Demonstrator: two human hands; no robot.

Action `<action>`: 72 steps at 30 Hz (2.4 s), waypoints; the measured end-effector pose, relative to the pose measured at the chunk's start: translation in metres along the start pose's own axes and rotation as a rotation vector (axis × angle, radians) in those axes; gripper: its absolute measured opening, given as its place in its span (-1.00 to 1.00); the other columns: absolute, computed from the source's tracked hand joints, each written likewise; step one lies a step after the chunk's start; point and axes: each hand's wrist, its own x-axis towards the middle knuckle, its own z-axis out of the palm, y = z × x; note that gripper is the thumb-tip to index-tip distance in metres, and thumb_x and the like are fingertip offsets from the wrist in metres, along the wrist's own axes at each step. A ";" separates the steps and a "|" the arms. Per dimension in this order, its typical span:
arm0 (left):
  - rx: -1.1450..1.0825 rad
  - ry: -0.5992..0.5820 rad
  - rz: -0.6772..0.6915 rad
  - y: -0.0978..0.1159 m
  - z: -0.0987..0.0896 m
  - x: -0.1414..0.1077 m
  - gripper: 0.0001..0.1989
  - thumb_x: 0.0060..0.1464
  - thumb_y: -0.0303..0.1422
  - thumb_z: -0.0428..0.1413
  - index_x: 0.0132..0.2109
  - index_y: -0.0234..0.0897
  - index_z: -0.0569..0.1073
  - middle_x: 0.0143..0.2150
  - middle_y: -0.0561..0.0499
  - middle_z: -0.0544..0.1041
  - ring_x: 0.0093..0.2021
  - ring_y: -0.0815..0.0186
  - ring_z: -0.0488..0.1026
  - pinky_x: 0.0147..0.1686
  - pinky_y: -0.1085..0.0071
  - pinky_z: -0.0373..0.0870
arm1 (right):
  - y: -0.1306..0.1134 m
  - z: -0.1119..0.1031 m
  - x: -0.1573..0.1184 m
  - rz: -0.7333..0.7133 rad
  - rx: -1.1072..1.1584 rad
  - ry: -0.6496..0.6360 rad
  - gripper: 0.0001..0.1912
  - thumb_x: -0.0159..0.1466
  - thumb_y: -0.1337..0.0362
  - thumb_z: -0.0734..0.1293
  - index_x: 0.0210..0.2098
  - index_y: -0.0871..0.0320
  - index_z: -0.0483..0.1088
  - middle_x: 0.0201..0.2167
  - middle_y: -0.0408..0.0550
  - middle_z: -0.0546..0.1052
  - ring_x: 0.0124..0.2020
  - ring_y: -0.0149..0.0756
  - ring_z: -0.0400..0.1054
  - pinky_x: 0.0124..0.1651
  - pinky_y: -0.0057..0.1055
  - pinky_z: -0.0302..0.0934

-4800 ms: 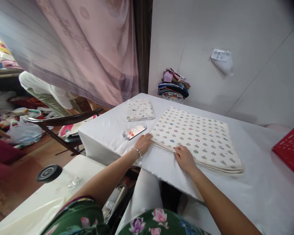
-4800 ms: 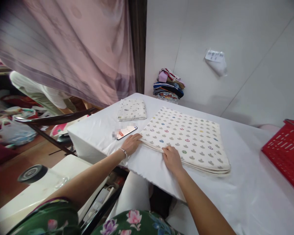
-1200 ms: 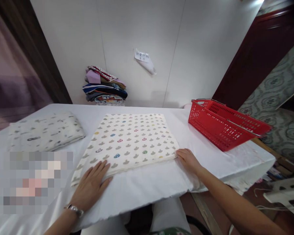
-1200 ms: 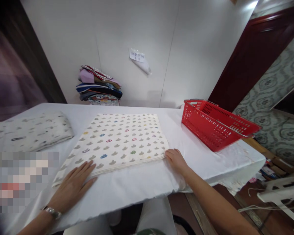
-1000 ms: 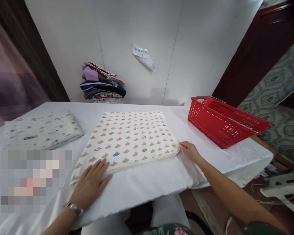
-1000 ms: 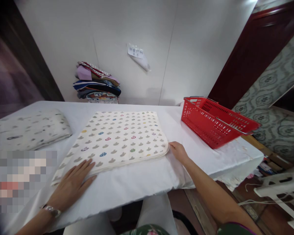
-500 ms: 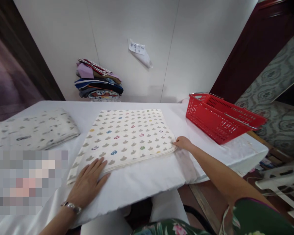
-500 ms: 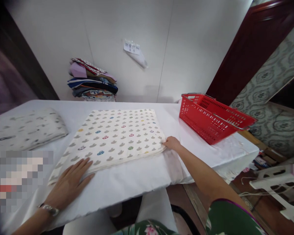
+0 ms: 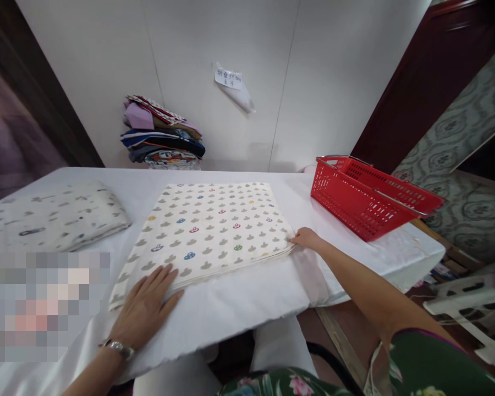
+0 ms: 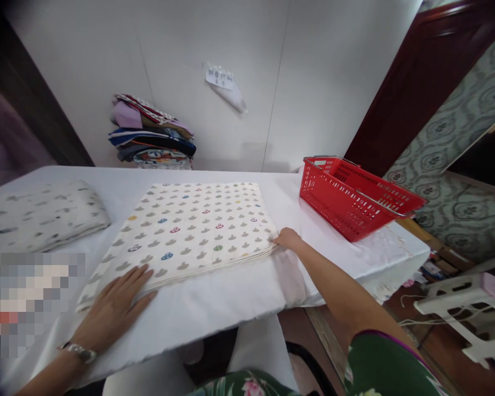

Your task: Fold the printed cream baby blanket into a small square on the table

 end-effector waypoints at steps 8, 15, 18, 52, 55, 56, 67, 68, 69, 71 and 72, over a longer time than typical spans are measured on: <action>-0.004 -0.012 0.007 -0.003 0.005 -0.002 -0.39 0.08 0.00 -0.17 0.14 -0.30 0.27 0.21 -0.09 0.21 0.22 0.12 0.10 0.13 0.12 0.07 | -0.011 -0.006 -0.007 0.061 0.066 -0.094 -0.70 -0.01 0.15 0.39 -0.69 0.23 0.32 -0.76 -0.09 0.32 -0.62 -0.36 0.25 -0.56 -0.49 0.02; -0.025 -0.020 -0.015 0.000 0.002 -0.001 -0.41 0.08 -0.02 -0.17 0.13 -0.28 0.29 0.21 -0.09 0.21 0.22 0.12 0.09 0.14 0.12 0.05 | -0.007 -0.002 -0.008 0.185 0.259 -0.201 -0.60 -0.01 0.13 0.40 -0.74 0.18 0.17 -0.87 -0.23 0.13 -0.78 -0.53 -0.03 -0.70 -0.52 -0.15; -0.028 -0.024 -0.021 0.001 0.001 0.000 -0.41 0.09 -0.03 -0.17 0.13 -0.29 0.29 0.20 -0.09 0.22 0.22 0.13 0.09 0.15 0.12 0.04 | -0.002 0.000 -0.008 0.219 0.363 -0.181 -0.60 0.01 0.13 0.40 -0.70 0.18 0.14 -0.84 -0.27 0.13 -0.77 -0.58 -0.07 -0.70 -0.55 -0.18; -0.175 0.061 -0.093 0.014 -0.024 -0.001 -0.62 0.13 -0.16 -0.12 -0.14 -0.28 0.46 -0.11 -0.11 0.47 -0.08 0.18 0.35 -0.04 0.21 0.27 | -0.029 0.017 -0.060 -0.627 -0.177 0.275 -0.56 0.25 0.12 0.13 0.06 0.20 0.23 0.11 0.11 0.26 0.16 -0.16 0.07 0.15 -0.25 -0.06; -0.134 0.023 -0.102 0.018 -0.025 0.000 -0.58 0.15 -0.13 -0.14 -0.02 -0.27 0.41 0.05 -0.11 0.39 0.07 0.14 0.27 0.06 0.16 0.16 | -0.030 0.039 -0.071 -0.826 -0.191 0.140 -0.47 0.27 0.05 0.08 0.19 0.09 0.09 0.24 -0.03 0.08 0.27 -0.18 -0.17 0.25 -0.15 -0.28; -0.115 -0.001 -0.111 0.019 -0.024 0.000 -0.55 0.15 -0.11 -0.14 0.04 -0.27 0.37 0.11 -0.11 0.34 0.13 0.12 0.21 0.10 0.13 0.11 | -0.027 0.046 -0.072 -0.830 -0.204 0.100 -0.45 0.28 0.03 0.06 0.21 0.06 0.05 0.26 -0.06 0.03 0.28 -0.17 -0.22 0.25 -0.11 -0.33; -0.103 -0.167 -0.190 0.018 -0.019 -0.005 -0.38 0.12 0.01 -0.19 0.19 -0.29 0.20 0.25 -0.12 0.12 0.26 0.11 -0.01 0.19 0.10 -0.07 | -0.004 0.072 -0.068 -0.814 -0.180 0.131 -0.42 0.28 -0.03 0.01 0.24 0.00 -0.02 0.28 -0.09 -0.03 0.29 -0.21 -0.25 0.26 -0.05 -0.34; -0.104 -0.161 -0.189 0.018 -0.019 -0.006 -0.38 0.12 0.00 -0.19 0.19 -0.29 0.20 0.25 -0.12 0.12 0.26 0.11 0.00 0.19 0.10 -0.07 | -0.005 0.072 -0.068 -0.816 -0.168 0.131 -0.42 0.28 -0.03 0.01 0.24 -0.01 -0.01 0.27 -0.09 -0.03 0.29 -0.20 -0.25 0.26 -0.04 -0.34; -0.104 -0.155 -0.185 0.018 -0.019 -0.006 -0.39 0.12 0.00 -0.19 0.19 -0.29 0.20 0.25 -0.12 0.13 0.26 0.11 0.00 0.19 0.09 -0.06 | -0.005 0.073 -0.068 -0.818 -0.155 0.132 -0.43 0.28 -0.03 0.02 0.24 -0.02 -0.01 0.27 -0.09 -0.02 0.29 -0.20 -0.25 0.26 -0.04 -0.35; -0.101 -0.141 -0.177 0.017 -0.017 -0.006 -0.40 0.12 -0.01 -0.19 0.19 -0.27 0.21 0.25 -0.12 0.13 0.25 0.11 0.00 0.18 0.09 -0.06 | -0.006 0.073 -0.068 -0.821 -0.137 0.135 -0.43 0.28 -0.03 0.02 0.24 -0.03 -0.01 0.27 -0.10 -0.03 0.29 -0.20 -0.25 0.26 -0.04 -0.36; -0.100 -0.134 -0.173 0.017 -0.016 -0.006 -0.41 0.12 -0.01 -0.19 0.19 -0.26 0.21 0.25 -0.12 0.13 0.25 0.11 0.01 0.18 0.09 -0.06 | -0.006 0.073 -0.068 -0.820 -0.134 0.133 -0.43 0.28 -0.03 0.02 0.24 -0.03 -0.01 0.27 -0.10 -0.03 0.29 -0.20 -0.25 0.26 -0.04 -0.36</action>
